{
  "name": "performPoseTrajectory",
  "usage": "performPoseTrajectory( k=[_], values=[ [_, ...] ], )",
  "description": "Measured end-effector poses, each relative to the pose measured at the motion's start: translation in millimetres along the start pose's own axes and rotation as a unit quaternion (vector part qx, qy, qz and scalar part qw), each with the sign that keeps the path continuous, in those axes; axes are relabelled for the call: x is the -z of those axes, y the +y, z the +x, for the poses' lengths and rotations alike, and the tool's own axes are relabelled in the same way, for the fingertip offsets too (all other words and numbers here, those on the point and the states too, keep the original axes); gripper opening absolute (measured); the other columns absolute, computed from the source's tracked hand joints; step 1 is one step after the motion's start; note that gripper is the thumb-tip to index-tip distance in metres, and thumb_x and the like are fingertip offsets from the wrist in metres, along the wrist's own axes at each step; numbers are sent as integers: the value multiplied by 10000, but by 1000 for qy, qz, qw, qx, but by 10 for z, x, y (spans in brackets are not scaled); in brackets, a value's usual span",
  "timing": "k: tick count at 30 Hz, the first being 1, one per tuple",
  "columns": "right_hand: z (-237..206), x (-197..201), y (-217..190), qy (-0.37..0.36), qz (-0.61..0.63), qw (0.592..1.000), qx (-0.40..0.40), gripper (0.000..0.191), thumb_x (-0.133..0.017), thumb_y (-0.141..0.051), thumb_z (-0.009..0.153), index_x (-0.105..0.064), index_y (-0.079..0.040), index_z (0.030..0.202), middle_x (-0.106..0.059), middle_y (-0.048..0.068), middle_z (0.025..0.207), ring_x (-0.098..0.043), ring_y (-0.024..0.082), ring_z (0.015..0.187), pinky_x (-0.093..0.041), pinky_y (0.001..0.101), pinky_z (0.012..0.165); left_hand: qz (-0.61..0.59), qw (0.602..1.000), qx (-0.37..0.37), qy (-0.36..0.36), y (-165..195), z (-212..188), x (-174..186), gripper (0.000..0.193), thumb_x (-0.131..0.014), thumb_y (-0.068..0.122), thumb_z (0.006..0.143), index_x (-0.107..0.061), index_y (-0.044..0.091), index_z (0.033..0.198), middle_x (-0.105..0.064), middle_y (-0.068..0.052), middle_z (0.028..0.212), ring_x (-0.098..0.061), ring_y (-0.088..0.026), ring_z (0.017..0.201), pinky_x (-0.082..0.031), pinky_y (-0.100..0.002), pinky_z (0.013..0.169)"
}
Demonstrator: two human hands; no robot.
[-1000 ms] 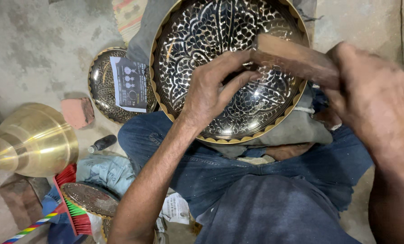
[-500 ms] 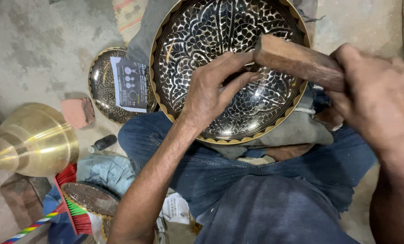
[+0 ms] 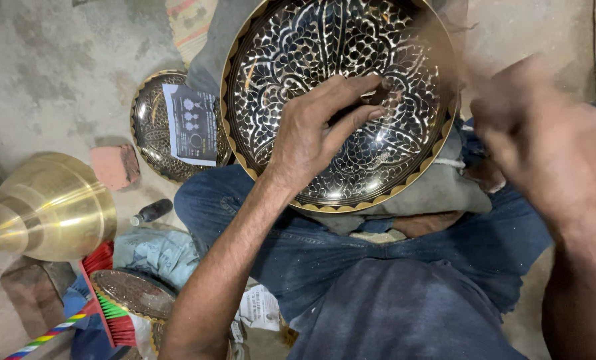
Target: The person sits cross-legged and uses a chisel and wooden mallet to engrave a floral pattern into a large brass plate. They repeatedly strike the chisel along the design lines to deepen the relief.
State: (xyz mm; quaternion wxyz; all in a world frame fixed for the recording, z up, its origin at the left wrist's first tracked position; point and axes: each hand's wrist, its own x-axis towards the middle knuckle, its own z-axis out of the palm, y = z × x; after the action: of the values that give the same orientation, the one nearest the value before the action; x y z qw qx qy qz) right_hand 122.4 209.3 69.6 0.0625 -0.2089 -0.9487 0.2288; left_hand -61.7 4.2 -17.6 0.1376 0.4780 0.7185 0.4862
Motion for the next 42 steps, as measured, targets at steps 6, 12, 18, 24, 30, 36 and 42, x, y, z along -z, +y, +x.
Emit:
performPoseTrajectory(
  k=[6,12,18,24,30,36,42],
  values=[
    [4,-33,45,53,132,990,14,241,-665,-50,1083,-506,27,1247,-670,148,1082,-697,254,1011,-572,374,917,-20,999,36,-22,25,2,29,345,-701,233,1023,-657,139,1352,-774,-29,1107,-773,-112,926,-671,-259,767],
    [-20,-29,13,-77,-173,982,-1,349,-807,-107,876,-592,-14,1135,-693,157,836,-710,318,768,-579,435,744,15,1000,-19,12,30,5,26,346,-704,240,1046,-641,147,1373,-760,-40,1179,-764,-137,1028,-673,-290,886],
    [3,25,-58,18,23,1000,8,365,-786,-93,946,-548,45,1185,-694,211,983,-711,311,887,-583,430,788,-1,1000,-5,3,42,4,41,342,-705,252,1038,-650,165,1364,-764,-35,1166,-765,-121,1001,-680,-279,854],
    [-53,10,-32,16,68,997,-40,305,-719,-49,938,-545,-4,1185,-705,179,1083,-722,319,976,-587,414,839,9,998,58,-34,34,33,22,363,-706,264,999,-667,164,1346,-776,-21,1033,-743,-116,798,-641,-267,659],
    [-45,-10,-31,-5,-32,999,-25,442,-785,-30,820,-589,-3,1215,-704,210,1001,-721,371,891,-575,450,769,15,1000,-11,1,46,-5,50,347,-703,264,1044,-654,193,1380,-765,-3,1149,-754,-115,930,-665,-276,819],
    [-59,-36,-92,-8,-85,996,-21,365,-815,-49,874,-575,-3,1144,-693,194,929,-715,349,870,-564,450,765,27,1000,11,-3,65,21,18,373,-725,270,1004,-657,189,1362,-753,0,1051,-720,-92,837,-648,-245,714],
    [-99,-47,-87,-28,-117,993,-14,373,-819,-44,830,-571,-7,1106,-703,177,891,-716,338,817,-566,472,798,32,999,10,-5,74,8,37,393,-726,268,1011,-640,186,1385,-731,2,1017,-699,-78,827,-639,-235,714]
  ],
)
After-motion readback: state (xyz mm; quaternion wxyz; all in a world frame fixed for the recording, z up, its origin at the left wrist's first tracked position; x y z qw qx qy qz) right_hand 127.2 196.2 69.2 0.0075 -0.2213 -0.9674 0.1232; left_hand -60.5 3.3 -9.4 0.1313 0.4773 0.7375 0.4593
